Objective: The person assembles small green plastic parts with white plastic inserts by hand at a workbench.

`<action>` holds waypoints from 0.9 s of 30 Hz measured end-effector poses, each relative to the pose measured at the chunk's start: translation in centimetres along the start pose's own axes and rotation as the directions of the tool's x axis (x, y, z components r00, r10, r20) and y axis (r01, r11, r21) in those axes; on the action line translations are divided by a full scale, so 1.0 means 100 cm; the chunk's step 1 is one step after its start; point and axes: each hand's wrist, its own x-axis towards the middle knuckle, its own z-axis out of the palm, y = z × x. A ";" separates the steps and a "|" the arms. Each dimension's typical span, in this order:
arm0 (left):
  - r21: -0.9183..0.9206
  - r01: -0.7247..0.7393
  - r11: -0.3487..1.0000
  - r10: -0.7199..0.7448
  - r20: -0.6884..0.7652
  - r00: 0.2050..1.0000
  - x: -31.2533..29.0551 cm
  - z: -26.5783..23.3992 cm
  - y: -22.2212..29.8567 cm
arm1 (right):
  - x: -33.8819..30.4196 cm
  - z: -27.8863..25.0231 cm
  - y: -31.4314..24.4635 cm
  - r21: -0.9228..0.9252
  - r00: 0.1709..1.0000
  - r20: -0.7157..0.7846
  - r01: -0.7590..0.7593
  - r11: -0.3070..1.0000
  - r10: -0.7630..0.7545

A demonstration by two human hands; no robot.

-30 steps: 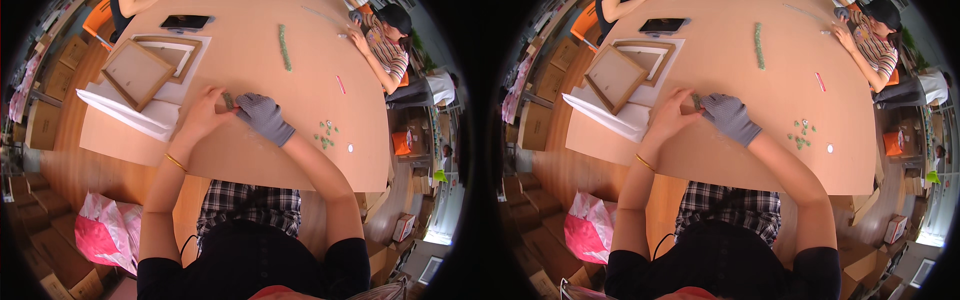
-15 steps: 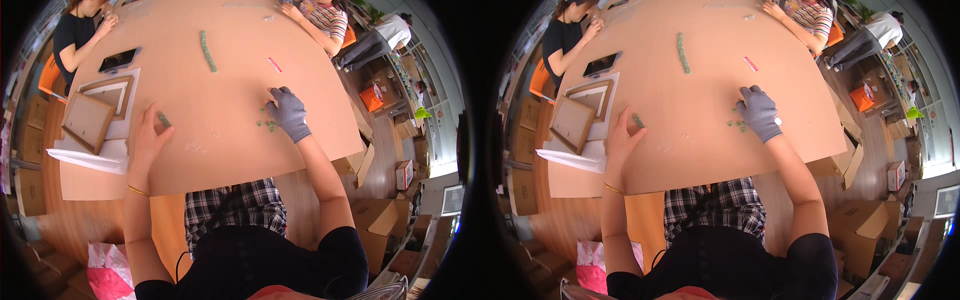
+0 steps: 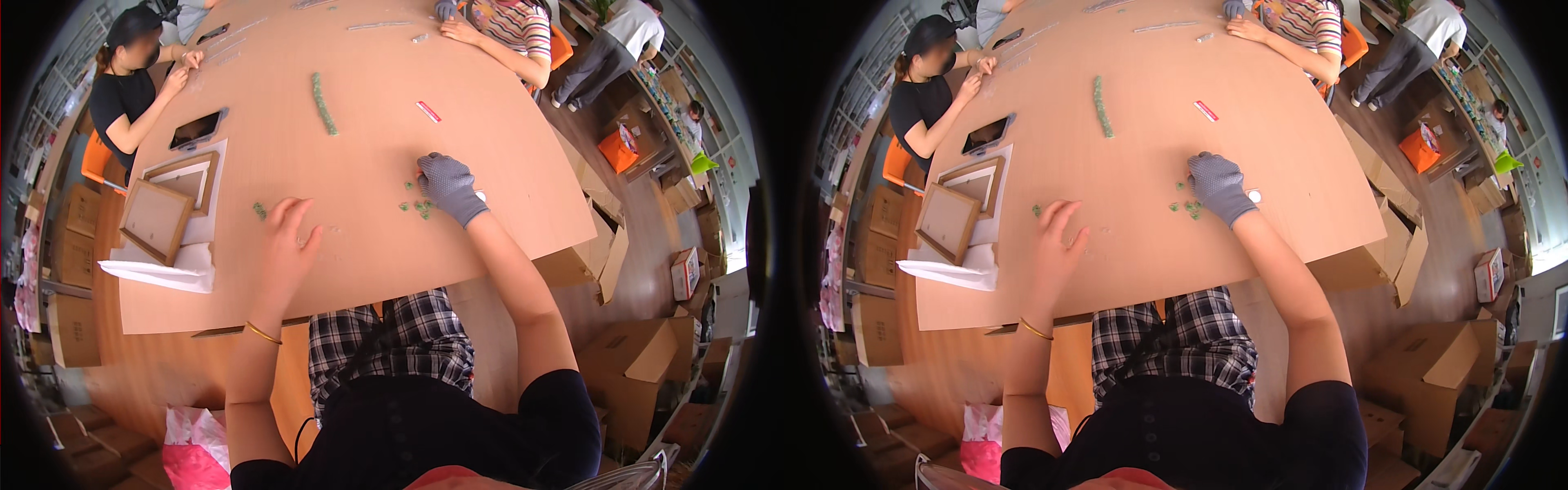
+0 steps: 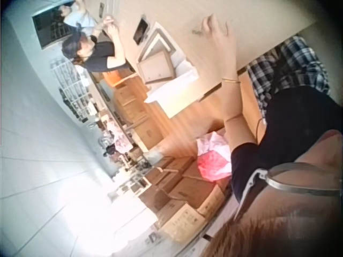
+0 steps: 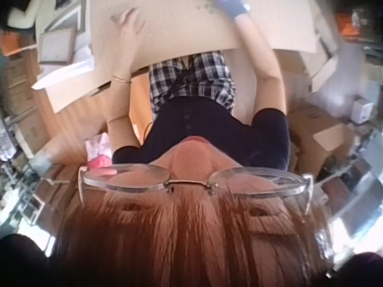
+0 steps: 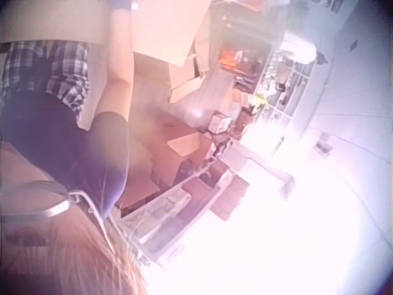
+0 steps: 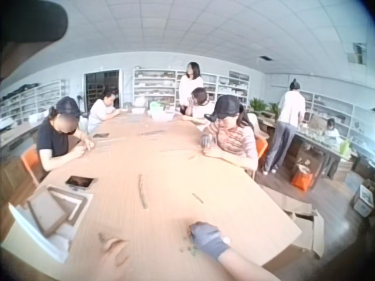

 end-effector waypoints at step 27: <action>-0.923 0.117 0.366 -0.173 0.056 0.983 -0.009 0.037 0.087 | -0.102 -0.045 -0.094 0.968 0.997 0.046 -0.058 -0.244 -0.054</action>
